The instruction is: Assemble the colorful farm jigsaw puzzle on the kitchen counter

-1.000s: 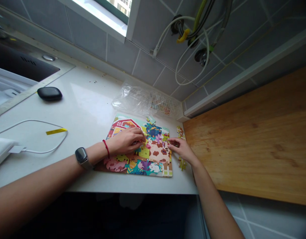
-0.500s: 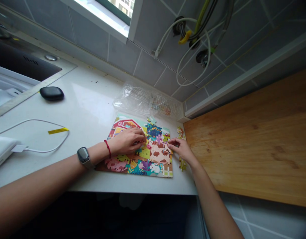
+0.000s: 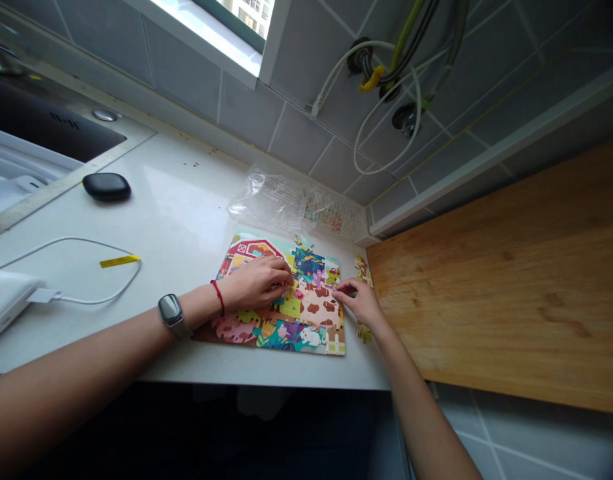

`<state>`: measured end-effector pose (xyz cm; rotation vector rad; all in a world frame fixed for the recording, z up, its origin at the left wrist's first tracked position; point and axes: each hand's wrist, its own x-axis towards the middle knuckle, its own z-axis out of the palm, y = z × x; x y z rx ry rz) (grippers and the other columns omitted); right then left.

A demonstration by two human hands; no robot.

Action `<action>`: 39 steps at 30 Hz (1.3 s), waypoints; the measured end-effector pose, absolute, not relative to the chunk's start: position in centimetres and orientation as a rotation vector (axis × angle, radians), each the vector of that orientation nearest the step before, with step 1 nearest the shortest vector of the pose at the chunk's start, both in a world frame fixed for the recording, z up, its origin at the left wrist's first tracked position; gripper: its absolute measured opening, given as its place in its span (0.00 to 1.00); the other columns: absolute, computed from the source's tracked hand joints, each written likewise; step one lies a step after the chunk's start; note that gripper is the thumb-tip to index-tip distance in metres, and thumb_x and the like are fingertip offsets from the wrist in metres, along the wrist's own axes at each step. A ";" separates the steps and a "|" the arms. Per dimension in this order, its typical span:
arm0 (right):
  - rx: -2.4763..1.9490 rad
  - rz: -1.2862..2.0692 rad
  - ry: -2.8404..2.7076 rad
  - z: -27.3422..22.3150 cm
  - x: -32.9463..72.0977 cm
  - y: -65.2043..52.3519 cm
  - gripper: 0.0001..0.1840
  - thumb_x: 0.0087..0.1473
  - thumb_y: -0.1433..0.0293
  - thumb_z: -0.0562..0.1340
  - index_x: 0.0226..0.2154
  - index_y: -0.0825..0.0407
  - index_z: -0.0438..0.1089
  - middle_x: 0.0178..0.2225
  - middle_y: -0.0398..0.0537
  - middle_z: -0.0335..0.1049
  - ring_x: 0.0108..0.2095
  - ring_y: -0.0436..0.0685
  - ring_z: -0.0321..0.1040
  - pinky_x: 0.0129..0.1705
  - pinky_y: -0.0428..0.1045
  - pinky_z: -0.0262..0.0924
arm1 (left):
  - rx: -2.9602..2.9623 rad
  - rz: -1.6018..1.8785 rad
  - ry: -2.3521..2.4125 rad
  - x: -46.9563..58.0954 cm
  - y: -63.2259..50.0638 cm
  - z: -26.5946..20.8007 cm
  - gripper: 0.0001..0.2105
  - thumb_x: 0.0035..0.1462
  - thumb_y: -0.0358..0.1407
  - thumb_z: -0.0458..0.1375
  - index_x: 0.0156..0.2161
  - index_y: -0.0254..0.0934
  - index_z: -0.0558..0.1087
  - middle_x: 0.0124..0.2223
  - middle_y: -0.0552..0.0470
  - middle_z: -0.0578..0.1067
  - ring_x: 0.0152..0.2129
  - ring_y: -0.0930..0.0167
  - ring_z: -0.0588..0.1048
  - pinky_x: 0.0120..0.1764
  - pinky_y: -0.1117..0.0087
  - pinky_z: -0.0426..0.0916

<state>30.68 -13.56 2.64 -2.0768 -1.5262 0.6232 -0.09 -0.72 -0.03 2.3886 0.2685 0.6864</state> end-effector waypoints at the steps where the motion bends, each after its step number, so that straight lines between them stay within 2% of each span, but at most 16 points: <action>1: -2.085 0.598 -1.536 2.6 30.7 -13.6 0.11 0.46 0.59 0.70 0.28 0.50 0.77 0.31 0.50 0.77 0.32 0.59 0.72 0.38 0.53 0.65 | 2.389 0.683 0.270 -0.1 -0.7 0.0 0.09 0.68 0.32 0.54 0.43 0.37 0.78 0.47 0.45 0.78 0.44 0.65 0.76 0.50 0.65 0.70; 11: -2.165 0.534 -1.453 2.1 30.1 -14.0 0.14 0.47 0.57 0.71 0.29 0.50 0.75 0.29 0.48 0.76 0.29 0.57 0.70 0.34 0.51 0.63 | 2.387 0.672 0.301 -0.1 -0.9 0.1 0.11 0.69 0.33 0.53 0.44 0.37 0.79 0.47 0.45 0.78 0.44 0.65 0.77 0.51 0.64 0.70; 39: -2.205 0.386 -1.502 1.4 30.0 -13.6 0.12 0.48 0.59 0.71 0.25 0.49 0.73 0.29 0.47 0.75 0.31 0.58 0.69 0.37 0.51 0.62 | 2.393 0.666 0.315 -0.2 -0.7 0.0 0.11 0.68 0.32 0.53 0.43 0.36 0.79 0.47 0.44 0.78 0.43 0.65 0.77 0.49 0.64 0.71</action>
